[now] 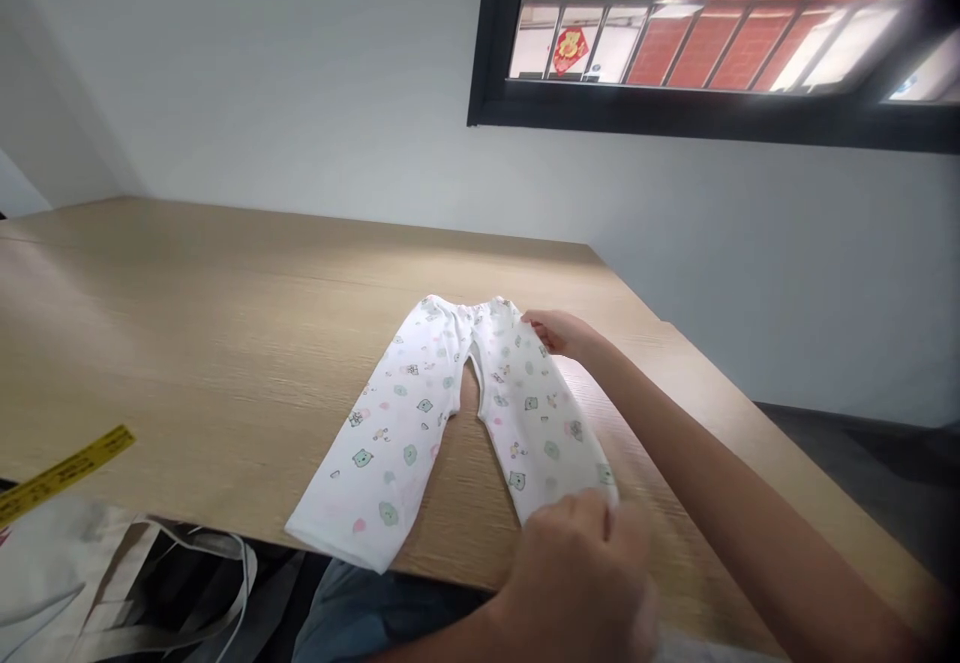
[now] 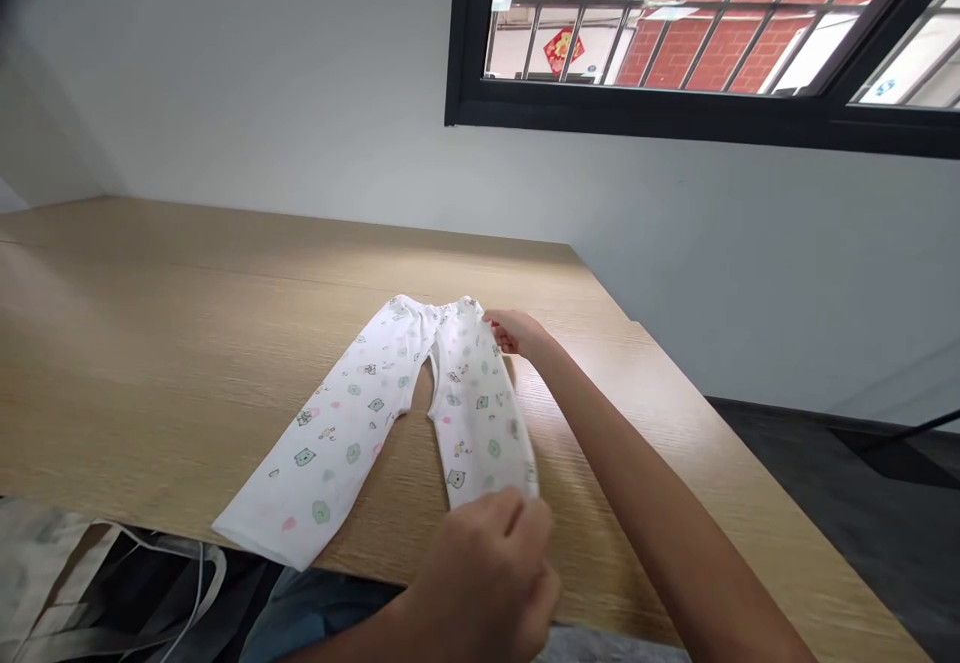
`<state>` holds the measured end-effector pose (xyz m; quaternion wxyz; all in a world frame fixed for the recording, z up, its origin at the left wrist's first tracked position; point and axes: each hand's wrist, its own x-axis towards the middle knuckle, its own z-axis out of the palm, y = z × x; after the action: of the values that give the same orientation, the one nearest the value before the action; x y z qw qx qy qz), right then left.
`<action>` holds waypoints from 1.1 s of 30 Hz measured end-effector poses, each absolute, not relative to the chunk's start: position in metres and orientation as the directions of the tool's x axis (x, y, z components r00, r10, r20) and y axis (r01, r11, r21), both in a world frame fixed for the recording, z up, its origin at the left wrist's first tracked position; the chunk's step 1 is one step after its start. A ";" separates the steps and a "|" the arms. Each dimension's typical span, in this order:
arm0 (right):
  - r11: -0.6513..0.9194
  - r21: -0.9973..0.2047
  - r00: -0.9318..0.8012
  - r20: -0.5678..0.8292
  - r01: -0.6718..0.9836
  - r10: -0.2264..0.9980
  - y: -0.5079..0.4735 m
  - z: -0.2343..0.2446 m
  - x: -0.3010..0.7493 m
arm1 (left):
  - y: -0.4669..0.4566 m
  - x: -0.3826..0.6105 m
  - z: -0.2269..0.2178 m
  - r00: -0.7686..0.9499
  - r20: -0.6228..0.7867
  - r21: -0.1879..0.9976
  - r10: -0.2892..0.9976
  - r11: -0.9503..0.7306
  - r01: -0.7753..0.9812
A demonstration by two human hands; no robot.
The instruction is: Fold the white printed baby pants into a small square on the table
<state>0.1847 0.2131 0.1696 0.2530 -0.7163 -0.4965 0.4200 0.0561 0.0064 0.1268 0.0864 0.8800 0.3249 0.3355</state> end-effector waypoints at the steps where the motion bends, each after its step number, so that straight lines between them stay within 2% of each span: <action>1: -0.354 -0.816 0.126 -0.335 0.457 0.934 0.214 0.173 0.181 | 0.003 0.043 0.133 0.463 0.564 0.448 0.684 -0.725 0.524; 4: -0.265 -0.901 0.039 -0.268 0.344 0.963 0.220 0.184 0.160 | -0.005 -0.005 0.149 0.153 0.532 0.656 0.833 -0.520 0.547; 6: -0.212 -0.931 -0.012 -0.226 0.296 0.974 0.227 0.188 0.137 | -0.008 -0.040 0.154 -0.011 0.450 0.715 0.893 -0.353 0.604; 9: -0.169 -0.942 -0.072 -0.198 0.291 0.978 0.237 0.182 0.096 | -0.008 -0.087 0.147 -0.107 0.292 0.681 0.950 -0.129 0.721; 12: -0.137 -0.929 -0.114 -0.187 0.343 0.976 0.239 0.163 0.059 | -0.005 -0.123 0.130 -0.078 0.180 0.572 0.981 -0.040 0.819; 14: -0.092 -0.918 -0.127 -0.151 0.386 0.980 0.235 0.147 0.042 | -0.003 -0.140 0.118 -0.020 0.198 0.482 0.980 -0.079 0.873; 19: 0.047 -0.886 -0.173 -0.038 0.461 0.984 0.226 0.129 0.040 | -0.001 -0.150 0.105 0.100 0.371 0.182 0.923 -0.178 0.967; 21: 0.090 -0.874 -0.211 -0.015 0.477 0.977 0.225 0.132 0.051 | -0.003 -0.138 0.107 0.174 0.403 0.129 0.899 -0.244 0.961; 27: 0.236 -0.813 -0.394 0.008 0.533 0.919 0.208 0.145 0.090 | -0.004 -0.086 0.134 0.349 0.257 0.304 0.901 -0.418 0.856; 31: 0.397 -0.715 -0.546 0.026 0.576 0.838 0.173 0.146 0.098 | 0.049 -0.077 0.161 0.682 0.112 0.401 0.723 -0.660 0.635; 33: 0.486 -0.643 -0.606 0.043 0.591 0.795 0.159 0.143 0.095 | 0.085 -0.074 0.166 0.645 0.224 0.367 0.731 -0.676 0.639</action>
<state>0.0955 0.1594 0.1431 0.1704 -0.4101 -0.8450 0.2981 -0.0740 0.0855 0.1661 0.1283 0.8979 0.3813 0.1789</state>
